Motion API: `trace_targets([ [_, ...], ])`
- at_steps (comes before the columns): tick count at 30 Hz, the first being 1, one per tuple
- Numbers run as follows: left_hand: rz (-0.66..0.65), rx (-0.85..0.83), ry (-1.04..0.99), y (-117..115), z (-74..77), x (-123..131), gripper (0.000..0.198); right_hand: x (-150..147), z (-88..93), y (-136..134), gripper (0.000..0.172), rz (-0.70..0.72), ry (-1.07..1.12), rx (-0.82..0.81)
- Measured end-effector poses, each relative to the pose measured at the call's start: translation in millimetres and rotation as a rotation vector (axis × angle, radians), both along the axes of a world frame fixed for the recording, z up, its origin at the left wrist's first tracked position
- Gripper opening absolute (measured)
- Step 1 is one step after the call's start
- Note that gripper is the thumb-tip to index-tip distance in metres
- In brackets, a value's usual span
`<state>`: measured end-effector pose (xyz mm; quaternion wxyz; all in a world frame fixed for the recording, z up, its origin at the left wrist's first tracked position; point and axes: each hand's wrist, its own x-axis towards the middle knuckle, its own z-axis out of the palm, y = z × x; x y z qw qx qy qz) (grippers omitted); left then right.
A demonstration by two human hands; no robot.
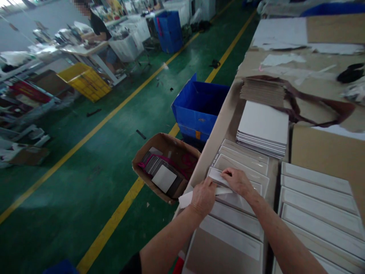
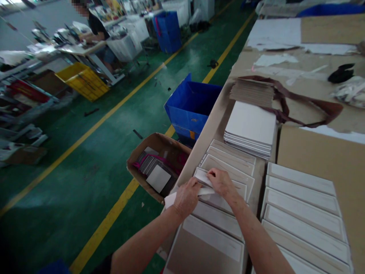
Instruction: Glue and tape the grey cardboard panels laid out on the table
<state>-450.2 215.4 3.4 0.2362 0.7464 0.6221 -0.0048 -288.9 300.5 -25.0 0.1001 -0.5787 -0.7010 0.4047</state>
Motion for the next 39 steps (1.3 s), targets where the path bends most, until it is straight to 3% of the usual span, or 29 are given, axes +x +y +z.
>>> trace_targets([
  [11,0.002,0.026,0.012,-2.0,-6.6,-0.5,0.022,-1.5,-4.5,2.0,0.024,0.078,-0.105,0.045],
  [21,-0.03,0.036,-0.014,-3.7,-11.0,-1.0,0.02,6.3,14.2,6.9,0.024,0.032,0.013,0.04],
  [30,-0.026,-0.002,-0.004,-4.3,-11.6,0.3,0.021,0.4,1.2,12.7,0.022,0.116,-0.069,0.028],
  [39,-0.021,0.03,-0.033,-5.0,-10.6,-1.5,0.02,-0.2,9.8,14.9,0.021,0.169,-0.105,0.04],
])
